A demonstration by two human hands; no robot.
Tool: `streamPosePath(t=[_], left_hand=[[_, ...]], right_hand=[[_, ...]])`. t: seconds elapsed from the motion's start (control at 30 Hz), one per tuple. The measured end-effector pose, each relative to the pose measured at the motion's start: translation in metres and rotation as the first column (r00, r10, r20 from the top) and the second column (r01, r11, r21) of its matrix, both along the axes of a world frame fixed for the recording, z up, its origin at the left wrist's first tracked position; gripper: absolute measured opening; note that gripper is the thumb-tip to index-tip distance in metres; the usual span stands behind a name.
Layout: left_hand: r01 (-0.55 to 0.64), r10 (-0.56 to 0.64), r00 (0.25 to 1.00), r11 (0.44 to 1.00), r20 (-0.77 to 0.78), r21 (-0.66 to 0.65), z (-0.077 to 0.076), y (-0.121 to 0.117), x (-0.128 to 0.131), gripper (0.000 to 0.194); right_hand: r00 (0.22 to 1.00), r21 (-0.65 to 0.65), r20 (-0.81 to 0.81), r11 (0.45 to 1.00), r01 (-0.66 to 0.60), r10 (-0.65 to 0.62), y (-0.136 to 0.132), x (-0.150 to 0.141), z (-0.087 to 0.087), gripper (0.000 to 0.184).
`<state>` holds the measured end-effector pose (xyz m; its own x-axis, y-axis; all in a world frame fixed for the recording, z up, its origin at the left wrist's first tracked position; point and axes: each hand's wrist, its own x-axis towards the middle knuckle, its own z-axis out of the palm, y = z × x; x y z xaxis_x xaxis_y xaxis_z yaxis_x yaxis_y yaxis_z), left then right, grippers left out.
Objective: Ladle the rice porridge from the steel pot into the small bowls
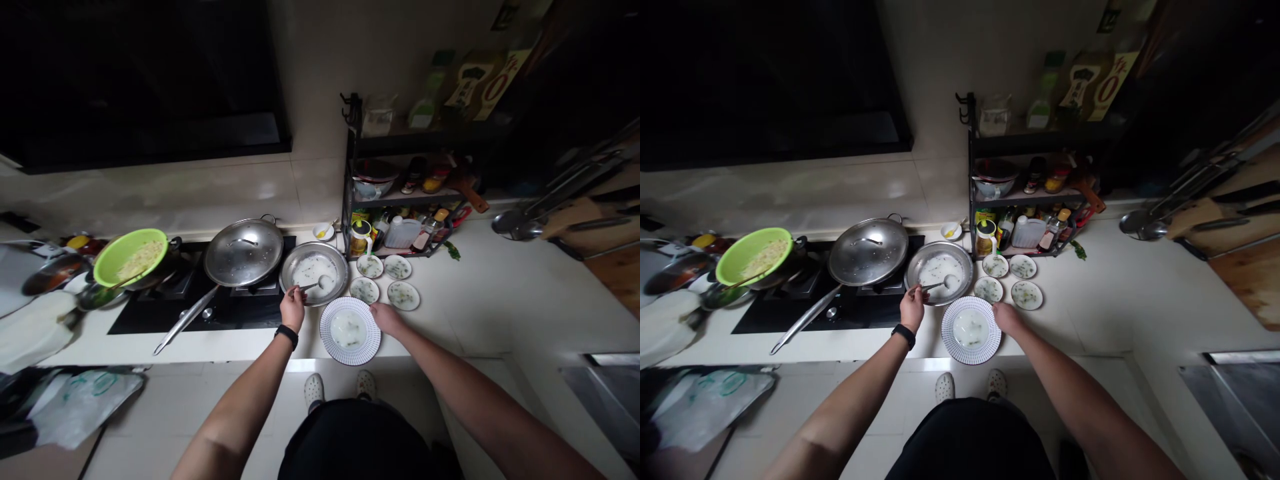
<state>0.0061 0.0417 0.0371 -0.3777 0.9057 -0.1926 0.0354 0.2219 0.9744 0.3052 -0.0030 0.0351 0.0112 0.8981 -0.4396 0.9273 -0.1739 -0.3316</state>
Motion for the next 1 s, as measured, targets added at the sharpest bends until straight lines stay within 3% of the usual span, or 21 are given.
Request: streamPosePath(t=[0.23, 0.43, 0.6, 0.7, 0.87, 1.0], left_hand=[[-0.128, 0.136, 0.959, 0.991, 0.25, -0.048, 0.008, -0.008, -0.003, 0.017], [-0.121, 0.127, 0.939, 0.992, 0.318, -0.041, 0.037, -0.02, -0.01, 0.018], [-0.037, 0.036, 0.954, 0.999, 0.298, 0.0, 0.065, -0.037, -0.013, 0.03], [0.029, -0.032, 0.96, 0.999, 0.279, 0.014, 0.074, -0.052, -0.012, 0.042], [0.107, -0.108, 0.97, 0.994, 0.217, 0.017, 0.072, -0.08, -0.004, 0.058], [0.215, -0.218, 0.975, 0.974, 0.038, 0.07, 0.065, -0.104, 0.004, 0.052]], right_hand=[[1.0, 0.006, -0.012, 1.0, -0.007, 0.007, 0.001, 0.001, -0.003, 0.034], [1.0, 0.017, -0.017, 1.0, -0.004, 0.005, 0.0, 0.001, -0.003, 0.034], [1.0, 0.026, -0.031, 1.0, -0.004, 0.005, 0.0, 0.001, -0.005, 0.034], [0.999, 0.036, -0.043, 0.999, 0.001, 0.001, 0.0, 0.001, -0.006, 0.034], [0.997, 0.054, -0.068, 0.998, 0.025, -0.021, -0.001, 0.002, -0.008, 0.032], [0.995, 0.09, -0.092, 0.995, 0.045, -0.037, -0.007, 0.002, -0.006, 0.031]])
